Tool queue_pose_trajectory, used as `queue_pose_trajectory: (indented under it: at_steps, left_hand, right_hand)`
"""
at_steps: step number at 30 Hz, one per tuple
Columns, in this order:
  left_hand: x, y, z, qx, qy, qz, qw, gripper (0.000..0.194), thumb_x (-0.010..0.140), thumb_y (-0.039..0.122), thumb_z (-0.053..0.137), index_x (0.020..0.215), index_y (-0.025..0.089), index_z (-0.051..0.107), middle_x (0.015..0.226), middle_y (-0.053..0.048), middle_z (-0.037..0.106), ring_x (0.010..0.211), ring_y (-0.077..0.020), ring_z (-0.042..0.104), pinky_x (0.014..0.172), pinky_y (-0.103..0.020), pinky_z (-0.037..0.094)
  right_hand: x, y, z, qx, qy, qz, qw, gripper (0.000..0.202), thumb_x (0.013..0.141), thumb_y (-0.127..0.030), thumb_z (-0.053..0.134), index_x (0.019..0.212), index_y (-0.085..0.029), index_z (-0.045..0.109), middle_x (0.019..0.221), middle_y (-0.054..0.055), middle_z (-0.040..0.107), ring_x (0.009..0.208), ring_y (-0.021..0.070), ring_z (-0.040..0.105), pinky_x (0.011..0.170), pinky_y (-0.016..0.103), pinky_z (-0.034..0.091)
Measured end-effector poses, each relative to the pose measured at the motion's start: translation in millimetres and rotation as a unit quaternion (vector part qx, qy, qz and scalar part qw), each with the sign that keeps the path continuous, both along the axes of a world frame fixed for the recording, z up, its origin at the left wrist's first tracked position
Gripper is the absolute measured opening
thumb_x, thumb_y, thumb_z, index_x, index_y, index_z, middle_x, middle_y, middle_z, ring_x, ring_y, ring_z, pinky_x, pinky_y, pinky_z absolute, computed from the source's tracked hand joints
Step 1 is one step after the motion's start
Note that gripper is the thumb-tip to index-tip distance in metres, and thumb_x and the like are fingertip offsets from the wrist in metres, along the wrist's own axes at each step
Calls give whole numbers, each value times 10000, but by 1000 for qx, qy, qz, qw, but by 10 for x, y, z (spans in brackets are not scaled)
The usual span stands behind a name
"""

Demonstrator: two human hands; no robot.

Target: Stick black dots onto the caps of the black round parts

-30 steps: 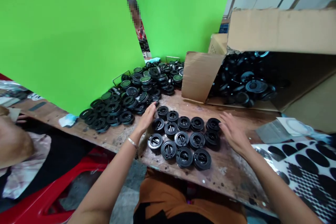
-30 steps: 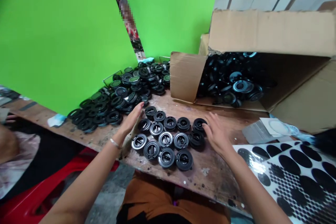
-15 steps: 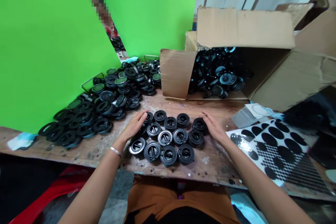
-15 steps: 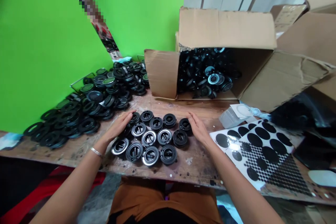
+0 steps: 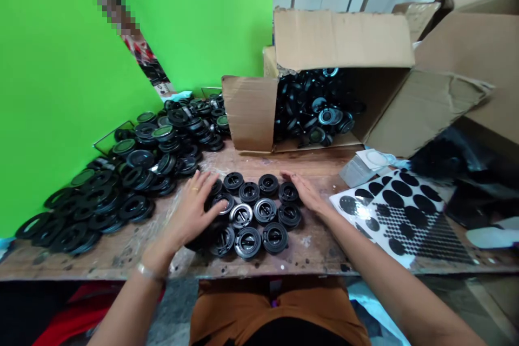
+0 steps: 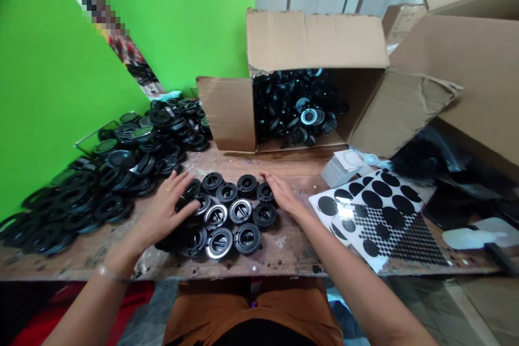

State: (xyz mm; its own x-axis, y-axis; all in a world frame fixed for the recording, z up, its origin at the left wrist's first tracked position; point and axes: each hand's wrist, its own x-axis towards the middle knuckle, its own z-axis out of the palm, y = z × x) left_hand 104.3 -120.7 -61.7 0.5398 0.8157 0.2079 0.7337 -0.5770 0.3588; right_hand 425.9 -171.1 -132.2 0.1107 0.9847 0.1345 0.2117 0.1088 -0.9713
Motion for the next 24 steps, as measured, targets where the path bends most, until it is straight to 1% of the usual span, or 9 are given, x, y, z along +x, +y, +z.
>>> queue_pose_trajectory:
  at_steps: [3,6,8,11,13,15,18,21,24]
  left_hand:
    - [309,-388,43,68,77,-152,983,781,805,600,590,1490,315,349,1594,-75,274,1468,-373,190,1161,-594,183]
    - [613,-674,-123,150,114,-234,954,805,803,584,590,1510,340,293,1583,-77,297,1430,-376,297,1131,-586,258]
    - [763,-768,-301,222,100,-242,939,801,816,544,569,1523,316,269,1560,-91,343,1394,-368,368,1121,-561,273]
    - [874,-813,-518,275,86,-235,928,779,838,403,507,1544,260,210,1517,-91,417,1350,-329,441,1126,-519,249]
    - [889,-812,-575,284,87,-241,924,784,840,385,477,1551,242,180,1488,-87,460,1323,-317,475,1112,-511,258]
    - [903,-796,-565,288,83,-248,921,787,844,415,460,1554,241,166,1457,-90,498,1288,-327,509,1079,-524,291]
    - [999,-762,-499,291,65,-255,920,805,845,464,440,1556,215,155,1430,-122,525,1255,-366,532,1034,-550,330]
    - [1168,-757,-477,292,41,-260,920,808,860,479,420,1558,192,133,1428,-144,521,1260,-382,526,1024,-559,340]
    - [1291,-789,-543,284,22,-258,923,786,884,486,399,1560,206,113,1416,-136,537,1231,-359,559,1005,-539,372]
  right_hand:
    - [-51,40,73,3,-9,6,1000,671,892,-719,327,1106,-201,696,1147,88,710,1090,226,643,1046,437,438]
    - [-56,-32,178,15,-34,-23,999,654,920,-676,305,1175,-189,660,1217,98,676,1135,215,623,1031,400,456]
    - [-2,-181,271,25,-54,-57,997,577,955,-593,323,1241,-186,616,1275,104,640,1184,210,590,1042,388,441]
    - [182,-538,432,75,-110,-91,987,395,983,-441,385,1197,-217,630,1158,78,684,1092,196,623,980,360,470]
    - [375,-807,522,115,-161,-109,974,313,980,-365,418,1129,-224,655,1044,65,705,993,191,646,907,340,496]
    - [604,-1062,572,132,-204,-160,957,280,974,-331,434,1084,-219,666,988,62,709,938,190,653,856,325,506]
    - [955,-1415,555,119,-252,-326,903,255,969,-341,444,967,-224,670,861,34,689,819,174,643,765,291,507]
    - [1266,-1761,432,107,-267,-498,818,244,963,-369,437,878,-205,597,808,29,600,773,171,580,748,299,477]
    - [1576,-2082,221,90,-267,-628,726,257,926,-429,472,946,-178,521,885,55,531,815,190,524,797,347,455]
